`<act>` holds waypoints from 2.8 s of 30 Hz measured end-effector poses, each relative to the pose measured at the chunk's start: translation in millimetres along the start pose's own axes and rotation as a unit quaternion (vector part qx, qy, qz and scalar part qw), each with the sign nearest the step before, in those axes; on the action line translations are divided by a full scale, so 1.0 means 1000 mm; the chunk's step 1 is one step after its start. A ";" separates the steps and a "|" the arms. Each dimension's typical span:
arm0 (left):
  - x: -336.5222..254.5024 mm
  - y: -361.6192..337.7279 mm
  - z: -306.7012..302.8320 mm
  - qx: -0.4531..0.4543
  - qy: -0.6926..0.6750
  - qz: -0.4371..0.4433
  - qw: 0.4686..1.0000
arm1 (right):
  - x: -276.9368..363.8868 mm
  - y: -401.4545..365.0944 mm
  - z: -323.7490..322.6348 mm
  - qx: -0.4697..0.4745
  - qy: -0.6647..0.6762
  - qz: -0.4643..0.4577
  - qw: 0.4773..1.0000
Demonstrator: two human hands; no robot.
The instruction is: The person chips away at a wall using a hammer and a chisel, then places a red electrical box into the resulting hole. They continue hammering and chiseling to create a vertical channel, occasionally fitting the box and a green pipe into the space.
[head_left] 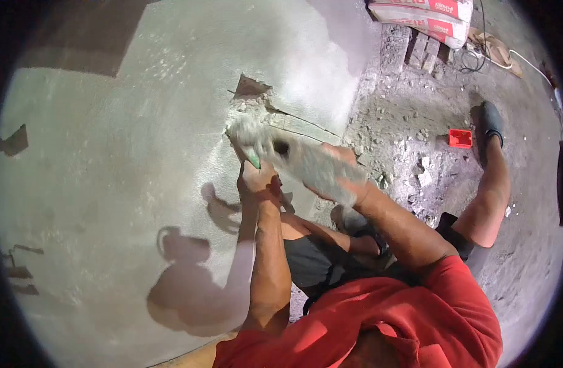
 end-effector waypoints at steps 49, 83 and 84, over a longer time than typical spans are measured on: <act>-0.243 -0.252 -0.067 0.435 -0.856 0.162 0.226 | -0.065 -0.156 -0.131 -0.199 0.271 0.442 0.832; 0.014 -0.019 -0.053 0.128 0.099 -0.049 0.986 | -0.101 -0.141 -0.103 -0.135 0.134 0.473 0.860; 0.009 -0.019 -0.053 0.125 0.116 -0.027 0.985 | -0.099 -0.140 -0.102 -0.135 0.140 0.472 0.860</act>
Point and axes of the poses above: each hand's wrist, its own y-axis towards the middle knuckle, its own z-axis out of the palm, x = y × z, the point moved 9 cm from there along y, towards the middle knuckle, and after that the axes turned 1 degree about z, right-handed, at the moved point
